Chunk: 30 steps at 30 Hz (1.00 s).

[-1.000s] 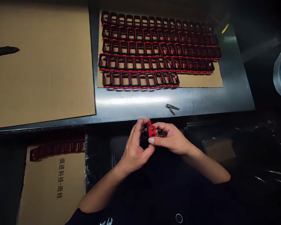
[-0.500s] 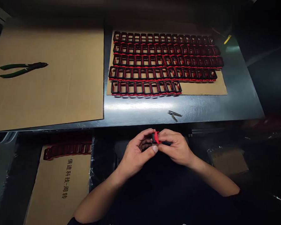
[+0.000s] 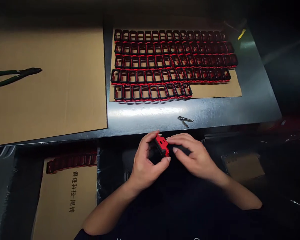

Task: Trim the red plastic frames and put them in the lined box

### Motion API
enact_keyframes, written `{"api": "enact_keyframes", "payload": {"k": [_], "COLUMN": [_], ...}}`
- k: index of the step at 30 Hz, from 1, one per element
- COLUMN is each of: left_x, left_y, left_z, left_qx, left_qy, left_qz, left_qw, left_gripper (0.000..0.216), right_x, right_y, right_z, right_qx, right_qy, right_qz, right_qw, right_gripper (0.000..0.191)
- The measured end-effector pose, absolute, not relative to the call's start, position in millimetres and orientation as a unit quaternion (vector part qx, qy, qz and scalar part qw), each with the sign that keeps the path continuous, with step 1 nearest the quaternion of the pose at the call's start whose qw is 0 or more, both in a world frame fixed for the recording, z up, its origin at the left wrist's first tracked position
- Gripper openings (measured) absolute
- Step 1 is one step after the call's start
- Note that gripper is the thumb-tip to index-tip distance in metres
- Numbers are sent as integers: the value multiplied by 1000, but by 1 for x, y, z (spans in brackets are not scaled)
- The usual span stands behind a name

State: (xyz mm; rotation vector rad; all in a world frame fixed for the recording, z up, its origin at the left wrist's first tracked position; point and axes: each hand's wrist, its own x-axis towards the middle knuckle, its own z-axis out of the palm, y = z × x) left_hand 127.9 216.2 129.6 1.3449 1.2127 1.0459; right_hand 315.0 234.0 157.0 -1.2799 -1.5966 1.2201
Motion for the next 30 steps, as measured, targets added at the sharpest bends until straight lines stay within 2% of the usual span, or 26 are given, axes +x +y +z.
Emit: {"api": "enact_keyframes", "payload": {"k": [3,6,15,24,30], "left_x": [127,127,123,121,130], "left_y": [214,212,206,196,201], "left_z": [124,118,104,88,85], "left_qx": [595,613,677,688,689], "left_qy": [492,480,434,407,376], "left_qz": [430,435,451,465,532], "left_qw": [468,452,387,381,318], "left_gripper": [79,87,96,100,108], "right_x": [320,317,309,296,293], "right_y": [236,237,231,225,227], "right_z": [168,168,166,157,158], "right_qx": [-499,-481,-495,-465,-502], "right_qy": [-517,-468,-485,-490,-478], "right_qz": [610,667,660,688,678], "right_qw": [335,323,290,267,244], "right_gripper": [29,33,23,31,26]}}
